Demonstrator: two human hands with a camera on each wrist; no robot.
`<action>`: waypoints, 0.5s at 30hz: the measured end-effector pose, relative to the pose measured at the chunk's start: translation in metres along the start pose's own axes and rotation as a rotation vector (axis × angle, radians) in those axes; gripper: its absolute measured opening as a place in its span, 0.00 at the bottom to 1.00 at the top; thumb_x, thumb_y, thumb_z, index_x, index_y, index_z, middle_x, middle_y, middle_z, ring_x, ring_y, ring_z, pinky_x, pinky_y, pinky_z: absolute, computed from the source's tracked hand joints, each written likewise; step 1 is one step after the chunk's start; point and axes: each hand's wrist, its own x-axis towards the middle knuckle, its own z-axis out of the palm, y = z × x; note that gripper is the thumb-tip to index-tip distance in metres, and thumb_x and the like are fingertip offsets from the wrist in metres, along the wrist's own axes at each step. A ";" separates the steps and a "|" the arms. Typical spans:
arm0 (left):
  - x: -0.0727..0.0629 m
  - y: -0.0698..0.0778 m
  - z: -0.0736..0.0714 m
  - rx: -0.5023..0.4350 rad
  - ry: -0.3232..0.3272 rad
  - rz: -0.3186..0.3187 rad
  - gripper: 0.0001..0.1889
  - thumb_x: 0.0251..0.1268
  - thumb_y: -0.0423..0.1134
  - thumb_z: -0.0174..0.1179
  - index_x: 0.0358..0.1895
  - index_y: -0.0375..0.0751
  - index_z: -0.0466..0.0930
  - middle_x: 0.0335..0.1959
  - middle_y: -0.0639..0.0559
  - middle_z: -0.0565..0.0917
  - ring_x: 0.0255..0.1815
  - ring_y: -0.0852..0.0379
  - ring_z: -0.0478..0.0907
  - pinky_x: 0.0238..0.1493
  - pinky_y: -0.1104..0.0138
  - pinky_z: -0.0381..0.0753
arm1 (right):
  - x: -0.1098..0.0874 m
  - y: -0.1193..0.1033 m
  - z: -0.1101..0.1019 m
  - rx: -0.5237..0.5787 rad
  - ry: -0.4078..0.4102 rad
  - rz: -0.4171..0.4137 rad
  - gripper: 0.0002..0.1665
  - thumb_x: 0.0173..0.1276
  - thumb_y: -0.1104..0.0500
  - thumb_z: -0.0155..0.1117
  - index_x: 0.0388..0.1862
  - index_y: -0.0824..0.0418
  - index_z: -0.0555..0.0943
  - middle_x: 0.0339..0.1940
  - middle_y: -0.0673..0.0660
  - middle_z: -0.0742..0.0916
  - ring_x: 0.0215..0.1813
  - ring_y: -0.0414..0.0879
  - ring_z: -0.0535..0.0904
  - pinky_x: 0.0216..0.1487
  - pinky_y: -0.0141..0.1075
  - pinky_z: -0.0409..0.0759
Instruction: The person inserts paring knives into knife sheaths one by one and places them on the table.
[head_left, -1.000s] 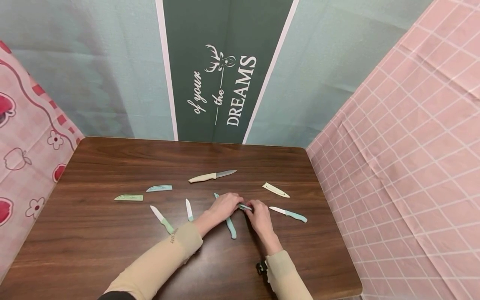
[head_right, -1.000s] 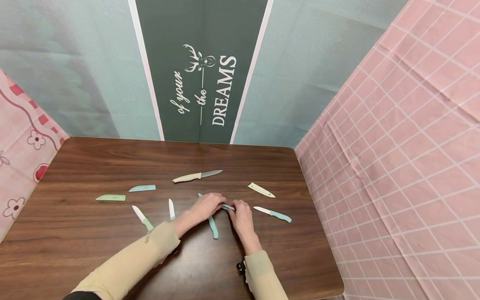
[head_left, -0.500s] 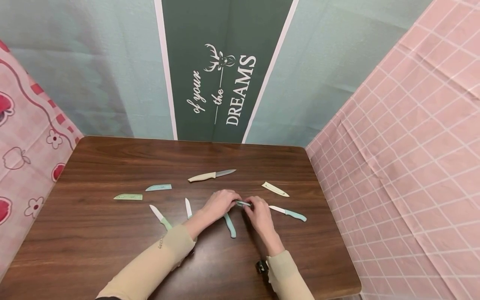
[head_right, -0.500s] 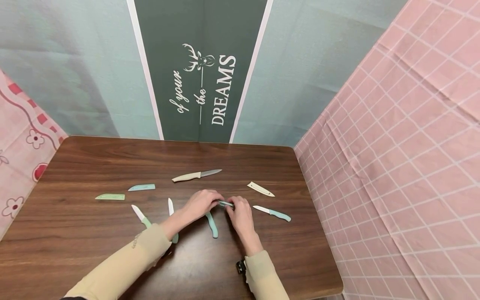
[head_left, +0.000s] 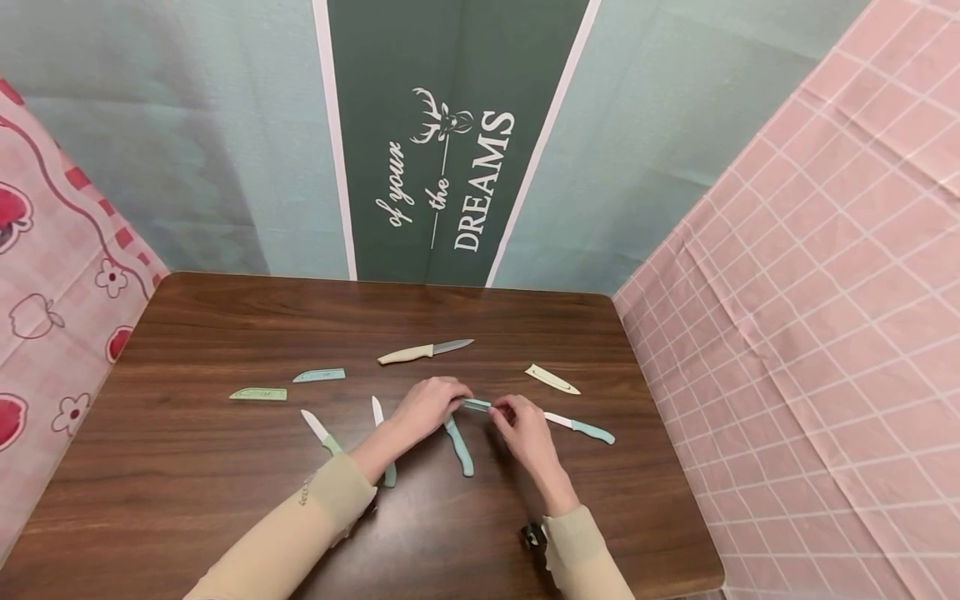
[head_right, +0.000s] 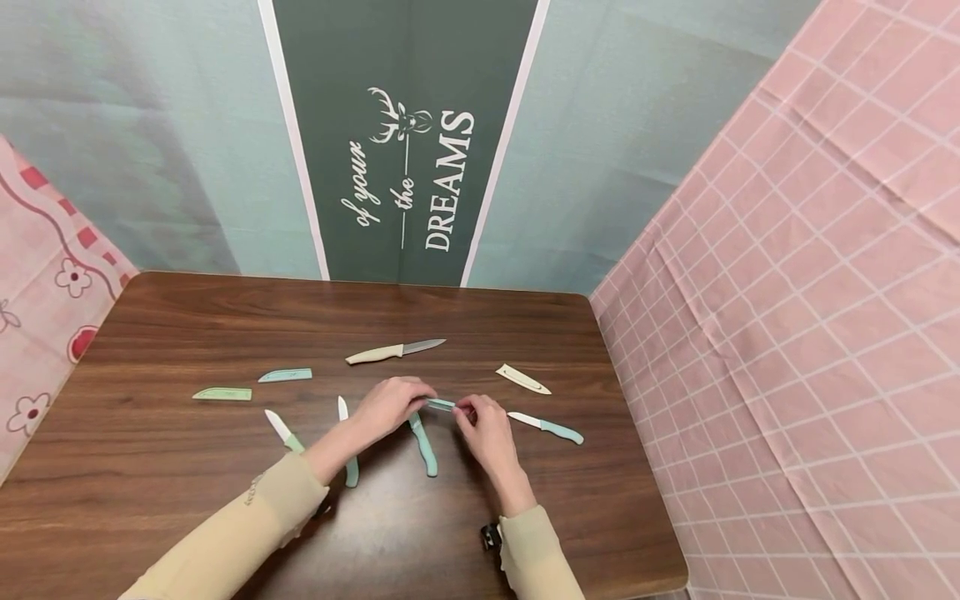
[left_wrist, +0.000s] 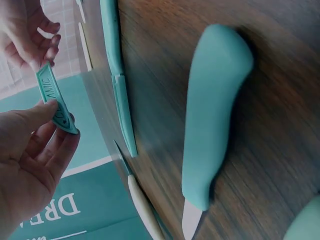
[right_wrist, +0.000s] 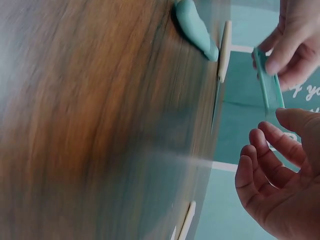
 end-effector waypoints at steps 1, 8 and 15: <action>-0.001 -0.001 -0.001 -0.006 -0.001 -0.008 0.08 0.65 0.33 0.66 0.43 0.48 0.88 0.39 0.56 0.89 0.39 0.57 0.86 0.37 0.63 0.83 | -0.001 0.002 -0.001 -0.003 0.003 0.002 0.04 0.68 0.56 0.68 0.35 0.56 0.86 0.28 0.49 0.83 0.30 0.38 0.76 0.34 0.29 0.75; -0.005 -0.008 -0.006 -0.012 0.026 -0.028 0.08 0.64 0.33 0.66 0.43 0.48 0.88 0.42 0.55 0.89 0.44 0.56 0.87 0.42 0.61 0.85 | -0.005 0.023 -0.017 -0.052 0.041 0.039 0.05 0.67 0.57 0.70 0.37 0.57 0.85 0.30 0.51 0.85 0.33 0.40 0.78 0.36 0.32 0.77; -0.009 -0.016 -0.009 -0.026 0.070 -0.013 0.07 0.63 0.32 0.66 0.42 0.45 0.88 0.39 0.53 0.89 0.41 0.55 0.87 0.40 0.61 0.85 | -0.008 0.052 -0.039 -0.101 0.105 0.026 0.12 0.61 0.60 0.74 0.41 0.63 0.85 0.36 0.59 0.87 0.41 0.53 0.82 0.45 0.48 0.78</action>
